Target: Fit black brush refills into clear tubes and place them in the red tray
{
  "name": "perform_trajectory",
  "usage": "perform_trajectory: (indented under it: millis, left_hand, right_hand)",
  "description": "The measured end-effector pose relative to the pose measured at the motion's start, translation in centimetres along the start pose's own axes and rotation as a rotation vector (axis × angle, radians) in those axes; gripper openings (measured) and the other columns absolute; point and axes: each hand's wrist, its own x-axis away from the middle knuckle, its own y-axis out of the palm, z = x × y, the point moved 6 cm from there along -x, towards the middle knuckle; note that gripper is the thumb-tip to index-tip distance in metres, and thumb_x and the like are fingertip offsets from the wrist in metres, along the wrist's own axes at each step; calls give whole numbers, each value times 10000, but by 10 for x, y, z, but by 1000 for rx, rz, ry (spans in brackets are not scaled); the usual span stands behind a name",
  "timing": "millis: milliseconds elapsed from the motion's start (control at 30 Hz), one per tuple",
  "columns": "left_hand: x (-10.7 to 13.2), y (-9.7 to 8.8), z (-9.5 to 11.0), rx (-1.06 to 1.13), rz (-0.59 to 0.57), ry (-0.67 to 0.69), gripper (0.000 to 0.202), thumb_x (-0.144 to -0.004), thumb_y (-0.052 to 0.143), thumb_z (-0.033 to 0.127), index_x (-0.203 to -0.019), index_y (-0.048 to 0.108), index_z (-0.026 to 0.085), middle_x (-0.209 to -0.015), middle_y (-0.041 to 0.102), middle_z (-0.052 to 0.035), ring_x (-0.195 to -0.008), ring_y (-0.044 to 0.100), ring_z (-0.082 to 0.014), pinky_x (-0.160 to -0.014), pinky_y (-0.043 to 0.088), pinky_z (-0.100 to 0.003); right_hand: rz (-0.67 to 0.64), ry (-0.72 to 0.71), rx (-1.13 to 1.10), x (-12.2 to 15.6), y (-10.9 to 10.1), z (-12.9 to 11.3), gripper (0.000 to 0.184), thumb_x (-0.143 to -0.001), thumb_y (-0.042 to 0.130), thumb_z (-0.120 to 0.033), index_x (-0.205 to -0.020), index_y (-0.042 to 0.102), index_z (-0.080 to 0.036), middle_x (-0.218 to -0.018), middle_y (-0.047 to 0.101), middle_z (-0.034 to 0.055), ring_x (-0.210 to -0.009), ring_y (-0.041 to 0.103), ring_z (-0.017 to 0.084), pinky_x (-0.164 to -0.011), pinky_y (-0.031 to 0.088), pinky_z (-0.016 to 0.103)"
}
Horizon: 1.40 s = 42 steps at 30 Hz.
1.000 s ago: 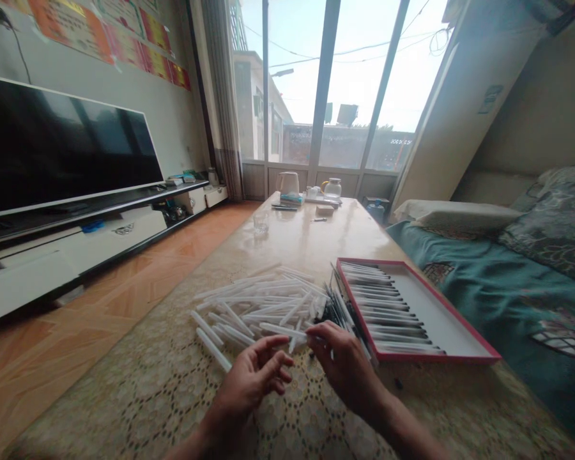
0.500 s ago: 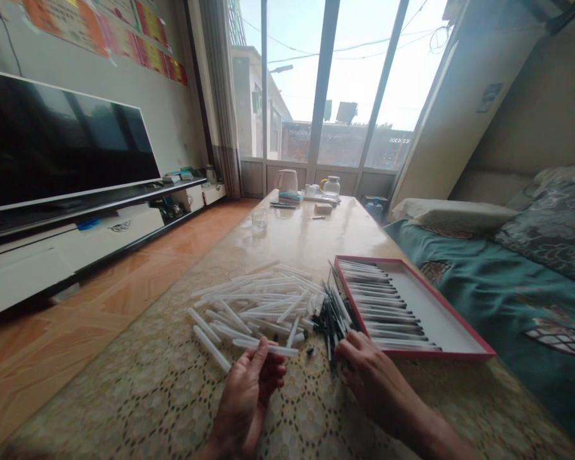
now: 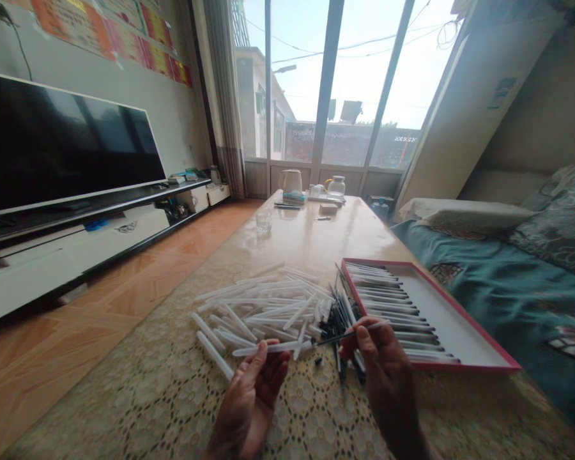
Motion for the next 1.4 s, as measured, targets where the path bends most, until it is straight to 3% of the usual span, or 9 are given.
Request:
perform_trajectory:
  millis: [333,533,633,800,900,1033,1200,1300,1400]
  left_hand:
    - [-1,2,-4,-12,-45,-13,189,-856,473,63,-794,644,117,-680,725,-71,-619,705,-151,-598,590,-231]
    - [-3,3,-11,20,-104,-41,183,-850,481,55,-804,649,111,-717,734,-81,-655,709,-160,-645,596,-251]
    - [-1,5,-9,88,-94,-105,198,-863,464,68,-793,645,111,-726,735,-89,-663,711,-163,-634,596,-247]
    - [4,12,5,215,-31,-159,262,-893,413,98,-746,630,109,-668,727,-84,-601,704,-142,-554,584,-203]
    - [2,23,12,133,-92,-112,248,-888,421,92,-758,633,109,-649,724,-77,-608,705,-148,-561,582,-208]
    - [-11,40,14,-20,-209,-68,163,-851,488,78,-788,637,101,-671,724,-82,-637,706,-168,-609,582,-240]
    - [-26,51,23,-58,-282,0,150,-846,500,82,-806,643,102,-685,725,-86,-672,705,-167,-665,573,-245]
    - [-30,49,21,-96,-299,12,115,-827,531,81,-823,643,106,-710,729,-84,-675,706,-171,-661,573,-247]
    - [-30,42,17,-151,-310,16,68,-794,580,88,-824,636,115,-724,730,-80,-692,708,-188,-667,576,-266]
  right_hand:
    - [1,-10,-44,8,10,1,122,-910,437,-295,-842,502,-218,-637,581,-34,-580,577,117,-562,472,213]
    - [-230,-29,-67,17,30,6,93,-899,462,-266,-934,525,-207,-720,637,-9,-665,624,134,-628,489,229]
    - [-286,-66,102,13,31,13,113,-877,496,-242,-978,534,-209,-817,631,7,-729,606,145,-656,467,242]
    - [-369,-228,624,4,28,19,152,-861,486,-142,-815,609,-220,-802,604,14,-792,547,178,-734,377,305]
    - [-493,-269,795,8,39,27,139,-823,547,-116,-780,620,-227,-802,609,10,-807,529,184,-757,352,318]
    - [-535,-304,883,15,51,35,121,-782,612,-110,-756,626,-228,-807,608,13,-812,518,193,-745,360,318]
    - [-425,-213,633,7,41,29,131,-830,538,-115,-765,614,-200,-811,589,28,-810,528,184,-731,395,299]
    - [-388,11,300,-7,31,26,101,-857,524,-247,-813,590,-185,-766,581,12,-680,550,143,-616,419,253]
    - [-361,264,0,-21,30,31,237,-825,552,-397,-902,574,-174,-662,558,-26,-536,534,109,-492,392,215]
